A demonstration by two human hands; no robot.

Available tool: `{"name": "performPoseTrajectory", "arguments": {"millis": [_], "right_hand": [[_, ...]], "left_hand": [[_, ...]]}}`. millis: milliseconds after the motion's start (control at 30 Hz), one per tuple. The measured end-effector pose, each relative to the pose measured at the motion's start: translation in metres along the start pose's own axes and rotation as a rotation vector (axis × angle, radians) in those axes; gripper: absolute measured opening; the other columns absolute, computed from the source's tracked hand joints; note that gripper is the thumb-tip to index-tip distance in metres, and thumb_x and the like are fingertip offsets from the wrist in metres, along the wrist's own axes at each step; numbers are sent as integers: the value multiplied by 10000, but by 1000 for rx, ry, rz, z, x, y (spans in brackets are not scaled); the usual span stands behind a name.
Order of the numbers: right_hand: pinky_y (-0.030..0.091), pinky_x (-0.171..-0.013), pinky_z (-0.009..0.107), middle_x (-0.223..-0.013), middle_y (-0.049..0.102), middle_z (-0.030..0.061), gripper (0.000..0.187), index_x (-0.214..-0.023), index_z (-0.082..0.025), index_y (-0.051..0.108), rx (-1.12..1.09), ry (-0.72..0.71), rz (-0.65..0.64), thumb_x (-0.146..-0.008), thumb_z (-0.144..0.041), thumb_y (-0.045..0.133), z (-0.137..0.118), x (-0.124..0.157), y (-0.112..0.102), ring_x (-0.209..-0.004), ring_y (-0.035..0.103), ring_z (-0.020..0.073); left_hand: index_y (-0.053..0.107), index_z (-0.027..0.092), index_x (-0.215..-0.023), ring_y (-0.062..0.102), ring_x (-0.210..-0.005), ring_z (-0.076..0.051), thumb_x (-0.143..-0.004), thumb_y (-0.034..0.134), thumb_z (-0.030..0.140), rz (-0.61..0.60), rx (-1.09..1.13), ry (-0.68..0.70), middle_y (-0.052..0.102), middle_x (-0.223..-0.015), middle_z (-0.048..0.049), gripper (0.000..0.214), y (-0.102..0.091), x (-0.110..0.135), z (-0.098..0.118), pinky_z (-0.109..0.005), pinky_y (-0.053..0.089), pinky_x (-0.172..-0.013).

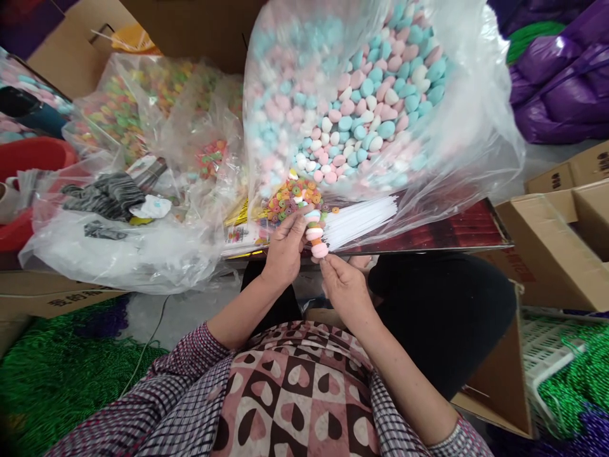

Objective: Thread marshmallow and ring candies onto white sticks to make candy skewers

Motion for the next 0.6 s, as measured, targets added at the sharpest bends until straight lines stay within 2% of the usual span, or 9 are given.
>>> {"name": "performPoseTrajectory", "arguments": {"millis": [133, 233, 300, 400, 600], "right_hand": [[234, -385, 222, -457, 398, -83, 372, -918, -173, 678, -60, 21, 6, -821, -530, 634, 5, 0, -3, -399, 312, 82], [240, -381, 214, -474, 448, -71, 372, -872, -181, 655, -52, 5, 25, -804, -546, 659, 3, 1, -6, -402, 326, 78], [262, -388, 211, -489, 488, -53, 375, -841, -182, 640, -41, -13, 34, -817, -556, 644, 2, 2, -6, -415, 357, 82], [265, -388, 205, -475, 500, -49, 387, -842, -184, 624, -78, -8, 42, -844, -571, 600, 1, 5, -4, -405, 360, 83], [146, -347, 196, -423, 450, -83, 386, -833, -208, 575, -372, 115, -37, -852, -593, 554, 4, 9, 21, -338, 238, 68]], "left_hand": [[676, 235, -1086, 694, -863, -179, -824, 668, 517, 25, 292, -144, 707, -948, -38, 386, 5, -4, 1, -309, 555, -761], [670, 169, -957, 681, -808, -172, -803, 694, 514, 3, 353, -274, 681, -844, -51, 378, 14, -4, -2, -310, 555, -739], [651, 159, -927, 677, -798, -167, -792, 714, 494, -1, 389, -307, 672, -832, -49, 367, 18, -2, -2, -318, 555, -756], [621, 168, -933, 685, -842, -173, -795, 725, 455, -4, 419, -277, 681, -847, -48, 334, 23, 1, 0, -314, 554, -773], [601, 201, -923, 702, -872, -159, -802, 710, 487, 4, 360, -172, 713, -912, -32, 329, 28, 10, 2, -253, 553, -719]]}}
Point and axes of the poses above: each hand's wrist, its own x-axis away from the middle knuckle, its own y-axis out of the palm, z = x × y, the point moved 9 cm from there along -x, towards the middle knuckle
